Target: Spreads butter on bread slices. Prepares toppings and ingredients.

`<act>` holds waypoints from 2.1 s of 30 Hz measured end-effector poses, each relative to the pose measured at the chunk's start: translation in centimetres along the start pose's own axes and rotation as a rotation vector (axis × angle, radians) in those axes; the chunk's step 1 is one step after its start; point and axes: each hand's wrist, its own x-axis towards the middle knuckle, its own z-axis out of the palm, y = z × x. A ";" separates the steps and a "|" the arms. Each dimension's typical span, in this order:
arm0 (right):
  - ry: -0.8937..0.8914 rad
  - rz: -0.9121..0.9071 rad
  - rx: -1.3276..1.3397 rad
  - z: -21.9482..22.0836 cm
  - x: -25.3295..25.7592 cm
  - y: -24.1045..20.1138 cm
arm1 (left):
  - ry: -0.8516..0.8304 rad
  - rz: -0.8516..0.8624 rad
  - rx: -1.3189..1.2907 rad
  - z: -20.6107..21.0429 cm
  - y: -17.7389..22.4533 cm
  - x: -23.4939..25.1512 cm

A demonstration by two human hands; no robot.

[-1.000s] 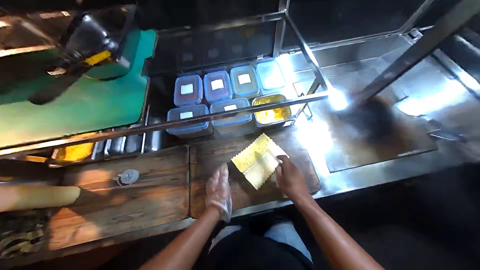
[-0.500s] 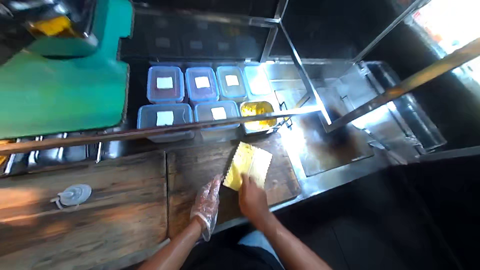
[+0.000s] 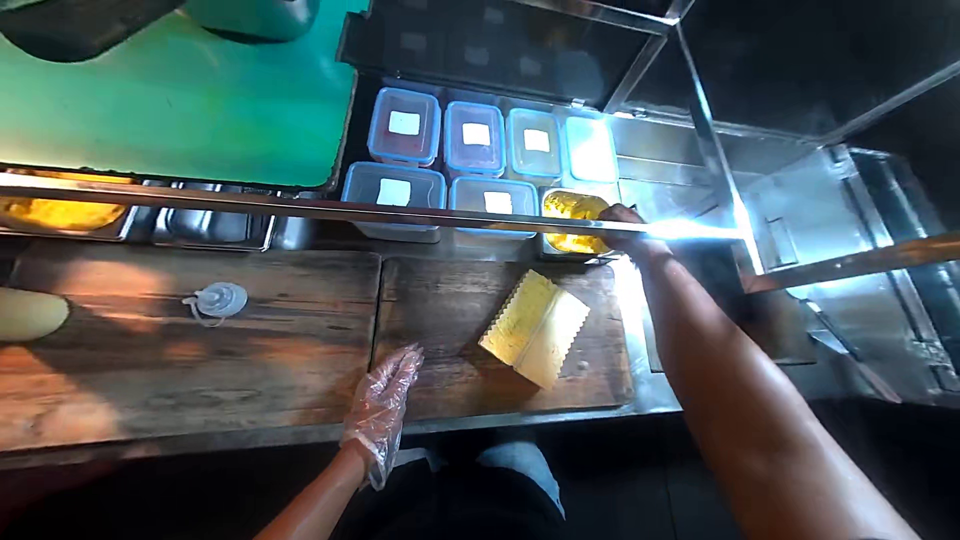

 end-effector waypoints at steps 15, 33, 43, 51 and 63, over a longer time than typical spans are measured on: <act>-0.077 0.170 0.440 1.0 -1.1 0.3 | -0.005 0.433 0.766 -3.3 -0.6 2.8; 0.249 0.226 0.117 16.8 -29.7 -14.0 | 0.030 0.535 1.051 -0.3 -1.2 6.0; -0.071 0.424 0.664 14.9 -28.2 -12.4 | 0.076 0.469 1.082 1.4 -0.9 5.2; 0.032 0.249 0.098 14.8 -30.9 -13.3 | 0.087 0.511 1.079 0.9 -1.6 5.8; 0.246 0.406 0.088 14.9 -29.8 -12.4 | 0.068 0.618 1.046 0.2 -3.8 6.0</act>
